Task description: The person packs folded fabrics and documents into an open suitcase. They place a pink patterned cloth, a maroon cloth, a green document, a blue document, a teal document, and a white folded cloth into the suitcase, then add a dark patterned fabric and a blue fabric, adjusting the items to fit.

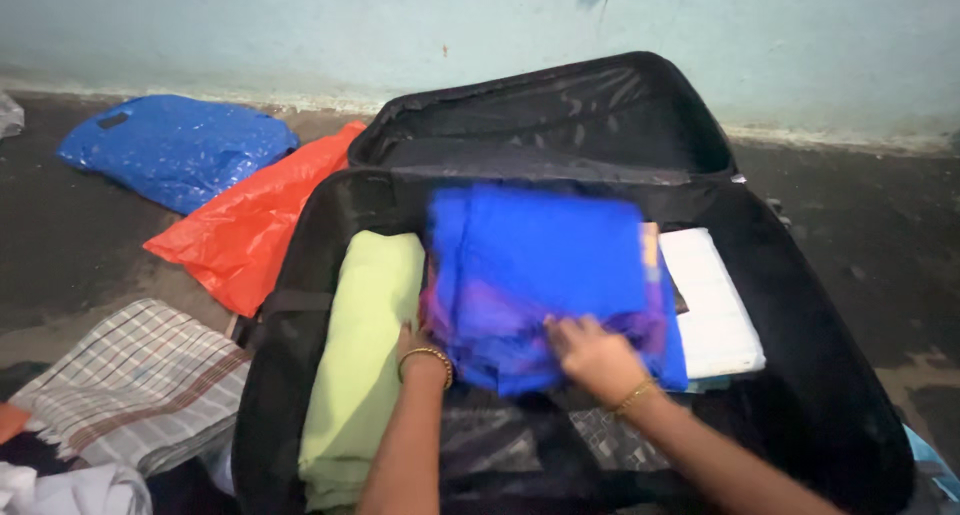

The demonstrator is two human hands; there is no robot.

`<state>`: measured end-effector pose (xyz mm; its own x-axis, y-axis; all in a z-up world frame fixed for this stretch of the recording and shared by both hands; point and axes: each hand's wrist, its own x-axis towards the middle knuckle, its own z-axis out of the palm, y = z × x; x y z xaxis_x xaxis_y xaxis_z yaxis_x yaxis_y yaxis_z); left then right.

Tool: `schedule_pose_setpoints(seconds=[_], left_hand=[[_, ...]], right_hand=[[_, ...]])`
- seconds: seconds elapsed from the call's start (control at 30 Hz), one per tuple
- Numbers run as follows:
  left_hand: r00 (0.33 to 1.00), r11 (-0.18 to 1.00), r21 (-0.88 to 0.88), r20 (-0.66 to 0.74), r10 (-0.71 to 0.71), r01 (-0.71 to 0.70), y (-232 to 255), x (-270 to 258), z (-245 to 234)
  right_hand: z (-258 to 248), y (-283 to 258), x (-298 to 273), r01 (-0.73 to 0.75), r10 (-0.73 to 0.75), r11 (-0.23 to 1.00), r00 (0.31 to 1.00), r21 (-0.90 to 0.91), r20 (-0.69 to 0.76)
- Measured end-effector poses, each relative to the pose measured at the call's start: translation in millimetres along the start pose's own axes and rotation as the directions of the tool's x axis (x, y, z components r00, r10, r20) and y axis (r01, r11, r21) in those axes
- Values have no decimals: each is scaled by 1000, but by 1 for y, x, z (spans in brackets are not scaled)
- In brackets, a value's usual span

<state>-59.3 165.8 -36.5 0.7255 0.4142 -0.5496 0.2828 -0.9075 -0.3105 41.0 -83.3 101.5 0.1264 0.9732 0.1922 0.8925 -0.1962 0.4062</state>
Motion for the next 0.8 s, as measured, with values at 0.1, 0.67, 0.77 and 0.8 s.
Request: schedule_pose_setpoints(seconds=[0.1, 0.67, 0.77, 0.8], left_hand=[[999, 994, -102, 0, 42, -42, -20, 8, 8], [802, -417, -720, -330, -498, -555, -54, 64, 25], [799, -533, -617, -303, -519, -579, -45, 65, 9], [914, -795, -457, -131, -384, -399, -39, 64, 2]], right_hand=[[38, -15, 9, 177, -173, 984, 979, 31, -112], [-146, 40, -13, -210, 267, 890, 960, 405, -89], [-172, 62, -65, -336, 349, 864, 936, 375, 35], [-175, 69, -85, -406, 376, 852, 914, 331, 155]])
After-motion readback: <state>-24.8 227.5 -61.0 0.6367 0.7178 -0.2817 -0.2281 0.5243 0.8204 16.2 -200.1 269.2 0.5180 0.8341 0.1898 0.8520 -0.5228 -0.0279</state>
